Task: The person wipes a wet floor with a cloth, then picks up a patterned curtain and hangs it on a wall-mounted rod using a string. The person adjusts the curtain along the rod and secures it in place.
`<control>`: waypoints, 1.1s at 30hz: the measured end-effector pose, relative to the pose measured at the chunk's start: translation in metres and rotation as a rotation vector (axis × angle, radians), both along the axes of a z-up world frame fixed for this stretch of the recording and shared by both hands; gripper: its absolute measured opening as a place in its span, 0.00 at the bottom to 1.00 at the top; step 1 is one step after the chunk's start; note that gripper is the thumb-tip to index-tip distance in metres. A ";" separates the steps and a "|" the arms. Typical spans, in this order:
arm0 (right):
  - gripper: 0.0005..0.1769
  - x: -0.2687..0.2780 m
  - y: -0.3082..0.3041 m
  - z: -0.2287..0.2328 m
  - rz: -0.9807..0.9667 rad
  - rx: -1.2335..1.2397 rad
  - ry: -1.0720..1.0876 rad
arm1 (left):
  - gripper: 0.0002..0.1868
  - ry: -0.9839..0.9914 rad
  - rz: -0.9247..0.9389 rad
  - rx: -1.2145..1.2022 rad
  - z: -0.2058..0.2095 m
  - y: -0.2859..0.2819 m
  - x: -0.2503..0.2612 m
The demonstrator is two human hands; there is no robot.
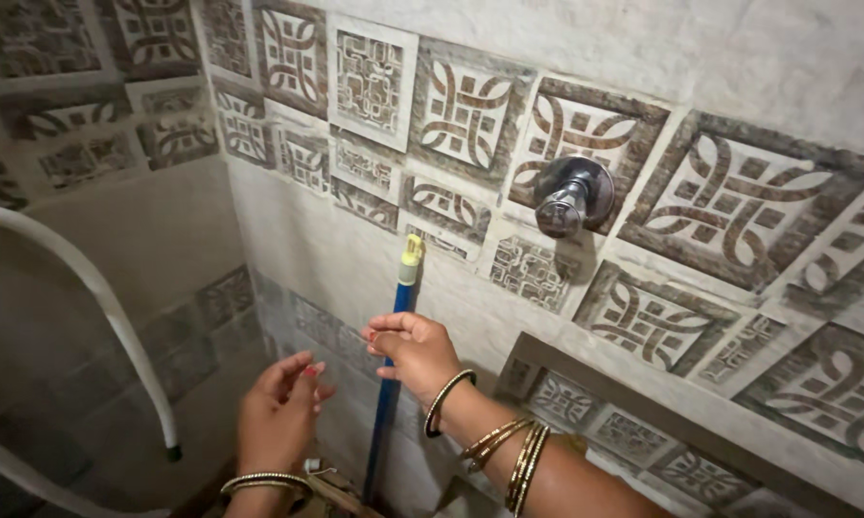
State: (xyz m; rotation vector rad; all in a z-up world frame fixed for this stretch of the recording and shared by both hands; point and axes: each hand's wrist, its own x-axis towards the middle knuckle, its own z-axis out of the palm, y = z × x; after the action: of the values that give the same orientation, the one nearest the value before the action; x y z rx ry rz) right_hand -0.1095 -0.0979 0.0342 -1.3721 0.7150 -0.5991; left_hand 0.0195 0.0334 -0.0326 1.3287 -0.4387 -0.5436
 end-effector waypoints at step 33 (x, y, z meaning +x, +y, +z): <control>0.21 0.007 -0.086 -0.015 0.130 -0.234 -0.243 | 0.16 -0.109 0.239 0.089 0.032 0.012 -0.075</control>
State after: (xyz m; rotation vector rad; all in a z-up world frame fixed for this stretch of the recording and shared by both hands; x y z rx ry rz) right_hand -0.1023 -0.1835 0.0188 -1.5163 0.3652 -0.7479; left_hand -0.0552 0.0451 -0.0011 1.4780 -0.3410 -0.2955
